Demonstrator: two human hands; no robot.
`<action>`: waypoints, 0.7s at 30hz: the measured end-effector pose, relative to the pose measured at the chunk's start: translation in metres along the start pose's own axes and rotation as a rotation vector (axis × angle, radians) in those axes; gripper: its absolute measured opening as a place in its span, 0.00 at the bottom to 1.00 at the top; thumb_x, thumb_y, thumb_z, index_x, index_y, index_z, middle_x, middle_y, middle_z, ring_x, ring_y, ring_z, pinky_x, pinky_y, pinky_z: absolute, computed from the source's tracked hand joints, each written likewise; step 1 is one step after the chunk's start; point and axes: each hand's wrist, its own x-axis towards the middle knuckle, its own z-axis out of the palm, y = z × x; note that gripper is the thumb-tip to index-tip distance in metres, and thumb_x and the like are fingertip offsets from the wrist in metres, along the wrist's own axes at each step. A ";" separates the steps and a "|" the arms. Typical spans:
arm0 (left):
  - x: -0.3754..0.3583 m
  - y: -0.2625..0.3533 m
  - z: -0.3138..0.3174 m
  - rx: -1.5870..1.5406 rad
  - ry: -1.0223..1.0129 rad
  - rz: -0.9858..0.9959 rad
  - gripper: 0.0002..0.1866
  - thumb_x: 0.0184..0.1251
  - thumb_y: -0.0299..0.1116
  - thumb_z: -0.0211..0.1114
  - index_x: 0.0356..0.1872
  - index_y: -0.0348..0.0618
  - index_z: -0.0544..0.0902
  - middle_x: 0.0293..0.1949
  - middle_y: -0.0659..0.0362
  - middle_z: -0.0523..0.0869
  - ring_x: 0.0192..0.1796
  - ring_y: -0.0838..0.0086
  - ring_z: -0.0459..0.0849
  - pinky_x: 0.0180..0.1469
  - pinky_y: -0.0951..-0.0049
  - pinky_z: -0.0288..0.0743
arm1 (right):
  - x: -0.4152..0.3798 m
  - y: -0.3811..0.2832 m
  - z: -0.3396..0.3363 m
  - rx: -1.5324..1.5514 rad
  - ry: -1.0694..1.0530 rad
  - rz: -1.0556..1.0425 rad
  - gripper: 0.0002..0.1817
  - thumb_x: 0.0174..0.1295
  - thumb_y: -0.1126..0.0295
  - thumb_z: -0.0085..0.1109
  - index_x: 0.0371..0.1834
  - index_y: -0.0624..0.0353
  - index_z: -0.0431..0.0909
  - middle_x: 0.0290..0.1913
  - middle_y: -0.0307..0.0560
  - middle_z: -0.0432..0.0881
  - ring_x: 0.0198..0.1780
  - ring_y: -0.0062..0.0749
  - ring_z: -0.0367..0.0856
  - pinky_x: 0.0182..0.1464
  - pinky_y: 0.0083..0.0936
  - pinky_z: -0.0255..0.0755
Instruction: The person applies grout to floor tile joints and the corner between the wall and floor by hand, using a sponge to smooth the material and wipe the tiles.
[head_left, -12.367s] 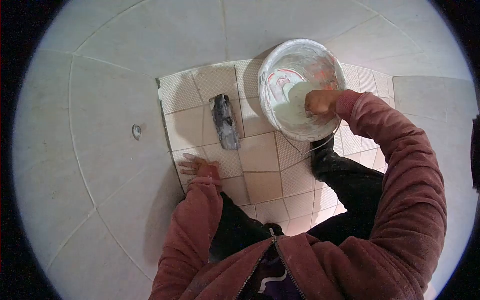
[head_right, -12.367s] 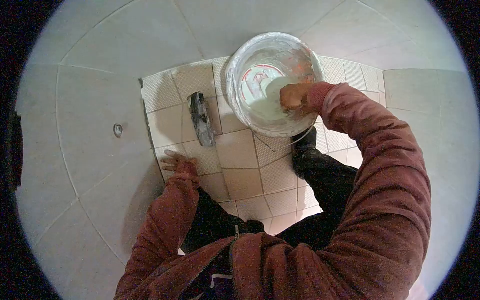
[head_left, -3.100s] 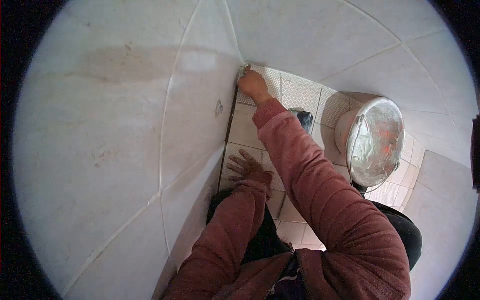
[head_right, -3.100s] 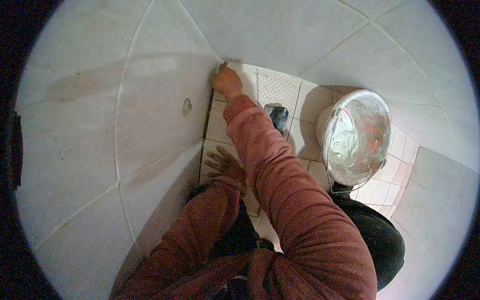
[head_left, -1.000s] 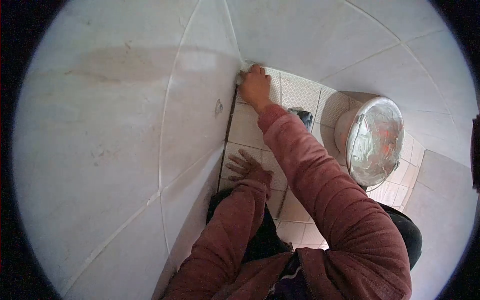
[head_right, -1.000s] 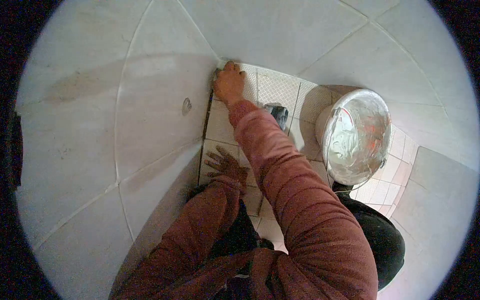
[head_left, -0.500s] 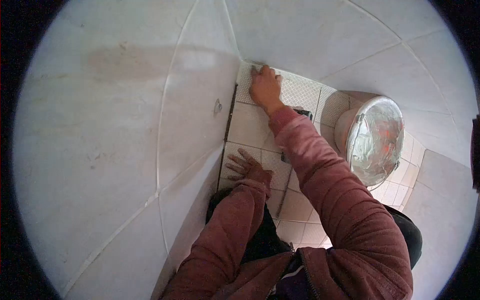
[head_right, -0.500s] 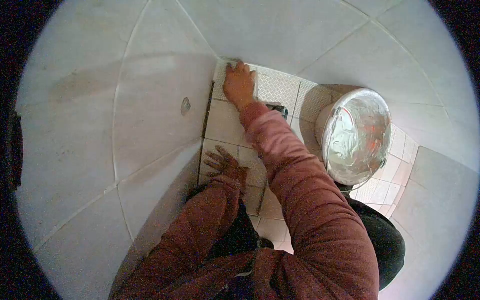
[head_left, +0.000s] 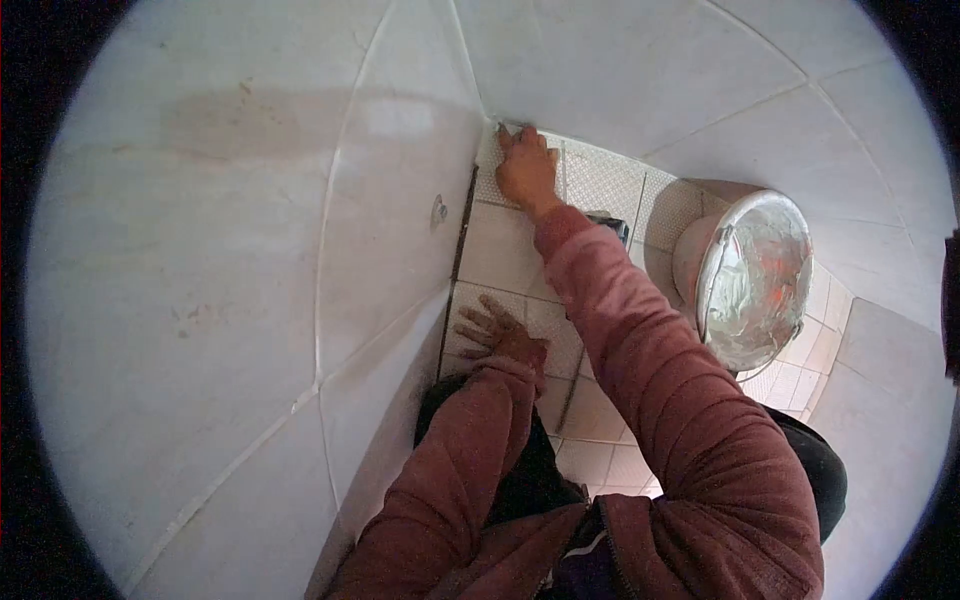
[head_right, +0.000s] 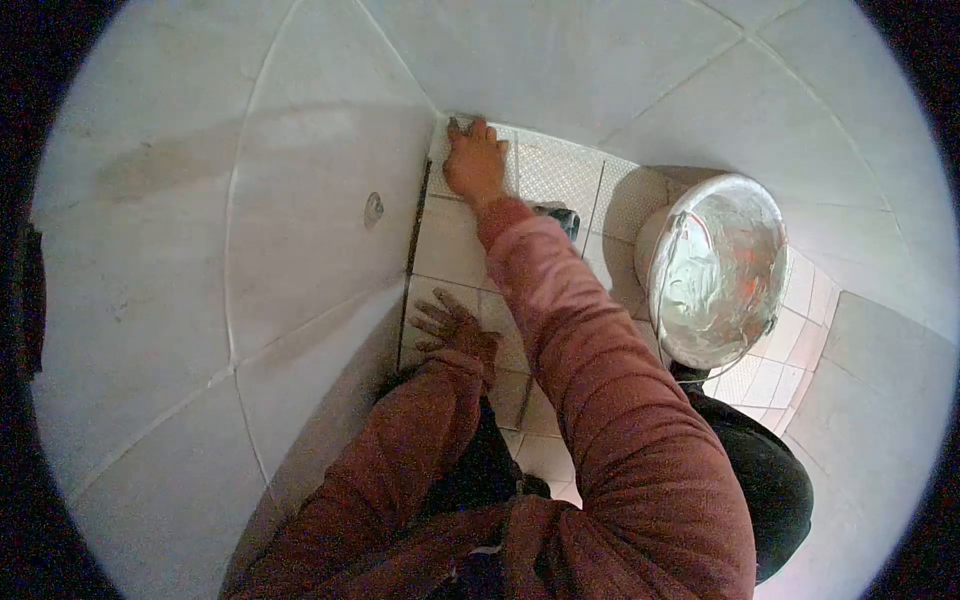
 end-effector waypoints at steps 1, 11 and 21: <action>0.001 -0.001 0.002 0.007 0.000 0.002 0.67 0.31 0.53 0.74 0.65 0.51 0.30 0.66 0.45 0.30 0.67 0.45 0.32 0.59 0.33 0.37 | 0.003 0.002 0.000 0.021 0.047 0.039 0.26 0.44 0.71 0.49 0.53 0.47 0.72 0.42 0.50 0.67 0.48 0.44 0.66 0.47 0.43 0.59; 0.003 -0.001 0.007 -0.016 0.040 -0.011 0.67 0.30 0.54 0.74 0.66 0.53 0.32 0.66 0.44 0.30 0.67 0.45 0.33 0.58 0.32 0.38 | -0.034 -0.020 0.022 -0.094 0.103 -0.085 0.25 0.45 0.71 0.50 0.51 0.52 0.72 0.41 0.49 0.67 0.45 0.43 0.67 0.46 0.40 0.58; 0.011 -0.002 0.033 0.136 0.258 0.000 0.63 0.37 0.54 0.71 0.65 0.48 0.31 0.66 0.43 0.32 0.67 0.44 0.34 0.59 0.34 0.39 | -0.016 -0.006 0.005 -0.019 0.143 -0.078 0.19 0.45 0.72 0.49 0.45 0.53 0.76 0.42 0.48 0.68 0.46 0.41 0.66 0.46 0.38 0.60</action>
